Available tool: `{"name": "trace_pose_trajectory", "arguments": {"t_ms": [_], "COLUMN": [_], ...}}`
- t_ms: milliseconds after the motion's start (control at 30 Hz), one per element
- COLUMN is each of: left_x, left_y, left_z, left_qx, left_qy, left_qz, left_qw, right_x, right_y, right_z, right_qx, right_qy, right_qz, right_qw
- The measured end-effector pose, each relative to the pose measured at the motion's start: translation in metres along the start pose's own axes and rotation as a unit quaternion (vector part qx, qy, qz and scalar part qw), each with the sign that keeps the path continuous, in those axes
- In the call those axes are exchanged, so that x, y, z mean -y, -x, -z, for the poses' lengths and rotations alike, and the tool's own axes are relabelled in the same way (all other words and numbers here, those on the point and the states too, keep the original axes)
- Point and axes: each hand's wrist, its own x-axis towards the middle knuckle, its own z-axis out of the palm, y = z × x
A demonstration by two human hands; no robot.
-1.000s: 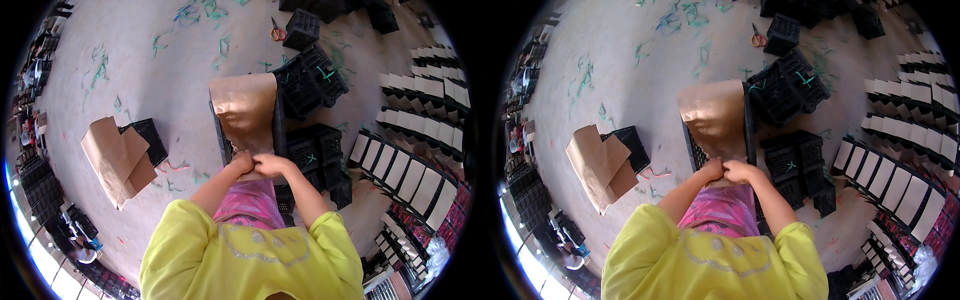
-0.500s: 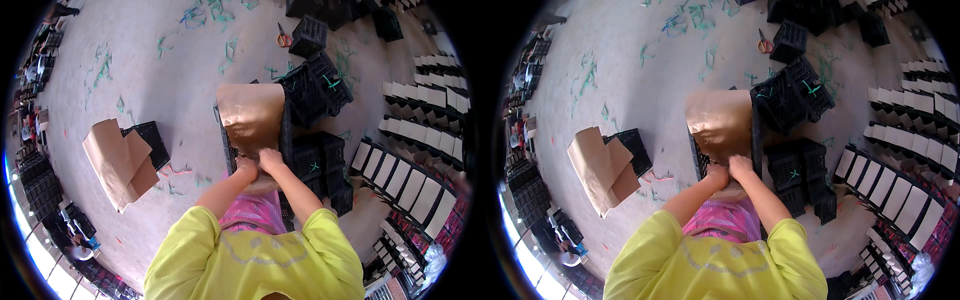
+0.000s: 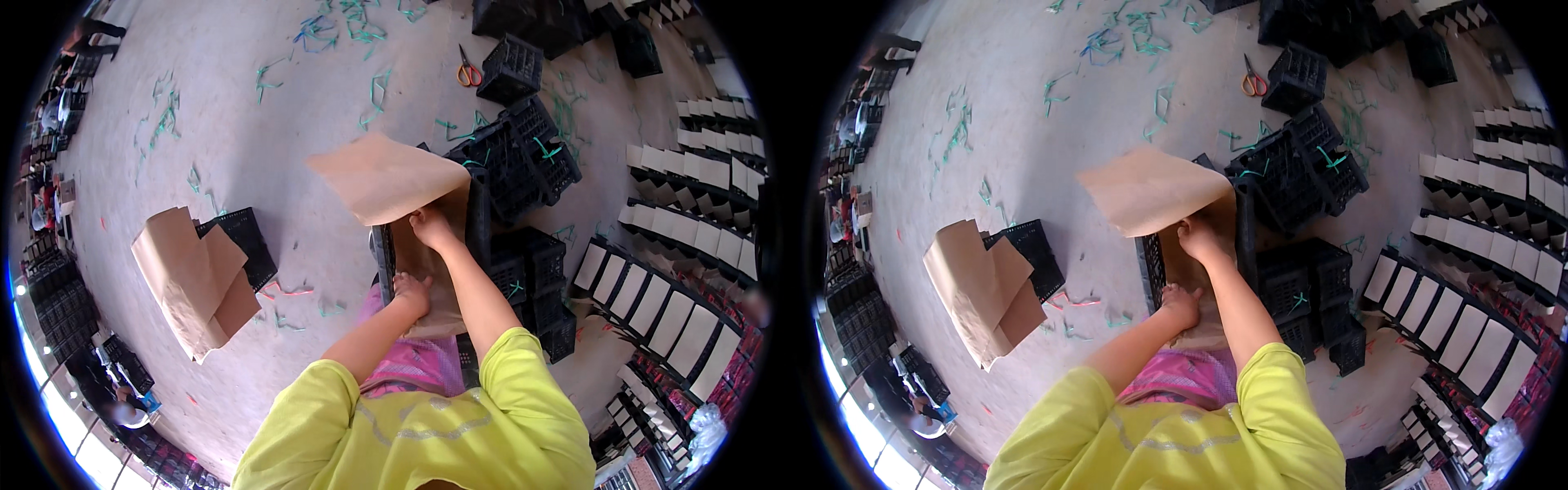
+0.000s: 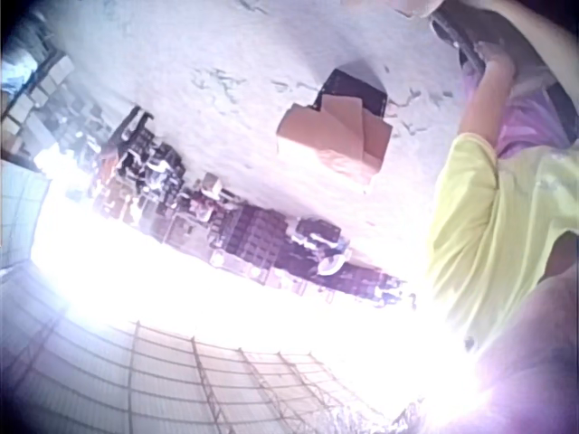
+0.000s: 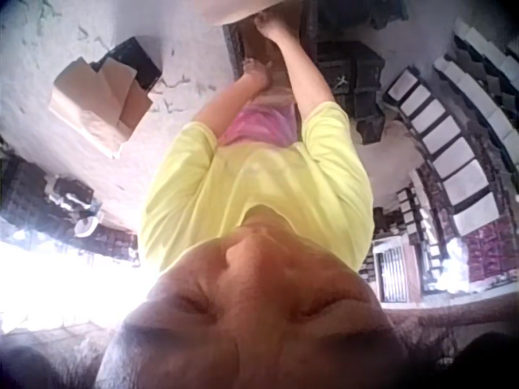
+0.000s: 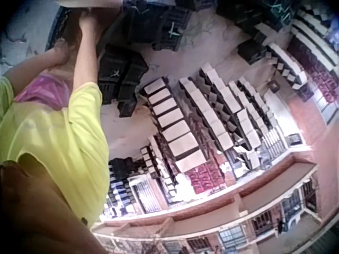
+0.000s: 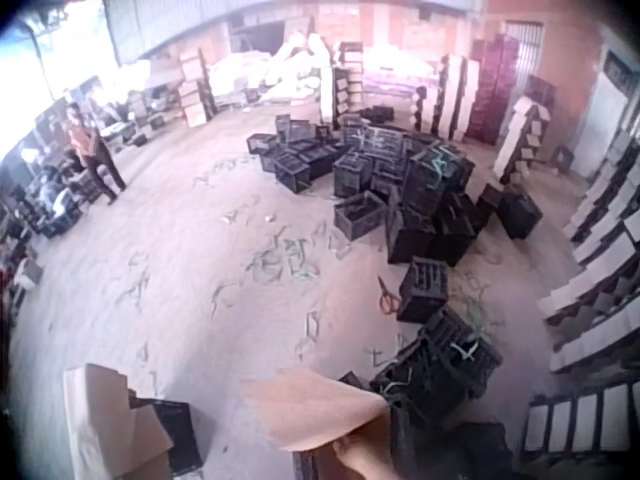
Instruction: The person lines black plastic crates with large sheets of brown paper. They place each sheet inside a crate and fold the edges down by hand to cover the interior sides before moving to the next crate.
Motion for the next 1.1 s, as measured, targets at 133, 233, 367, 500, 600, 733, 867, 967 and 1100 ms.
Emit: {"name": "trace_pose_trajectory", "arguments": {"t_ms": [133, 233, 367, 500, 600, 733, 867, 967, 1100], "left_x": [0.013, 0.027, 0.022, 0.018, 0.032, 0.041, 0.058, 0.061, 0.057], "left_y": [-0.014, -0.029, -0.042, -0.039, -0.054, -0.061, -0.062, -0.08, -0.046], "left_z": [0.028, 0.051, 0.076, 0.088, 0.077, 0.085, 0.102, 0.084, 0.107], "left_qx": [-0.207, -0.384, -0.355, -0.329, -0.328, -0.289, -0.198, -0.331, -0.283], "left_qy": [0.249, 0.432, 0.51, 0.508, 0.517, 0.619, 0.756, 0.768, 0.813], "left_qz": [0.008, -0.036, 0.109, 0.116, 0.089, 0.08, 0.14, 0.07, 0.022], "left_qw": [0.946, 0.815, 0.776, 0.787, 0.785, 0.726, 0.608, 0.543, 0.508], "right_x": [-0.019, 0.036, 0.097, 0.078, 0.065, 0.041, 0.044, 0.09, 0.052], "right_y": [-0.003, 0.019, 0.033, -0.023, -0.029, -0.002, 0.014, 0.055, 0.036], "right_z": [-0.017, 0.034, 0.122, 0.148, 0.156, 0.145, 0.138, 0.125, 0.06], "right_qx": [-0.145, -0.007, -0.296, -0.053, -0.107, -0.265, -0.463, -0.437, -0.107], "right_qy": [0.05, -0.083, 0.099, 0.199, -0.116, -0.207, -0.068, 0.026, 0.138], "right_qz": [0.153, 0.041, 0.207, -0.094, 0.005, 0.06, 0.149, 0.246, 0.101], "right_qw": [0.976, 0.996, 0.927, 0.974, 0.987, 0.94, 0.871, 0.865, 0.979]}}
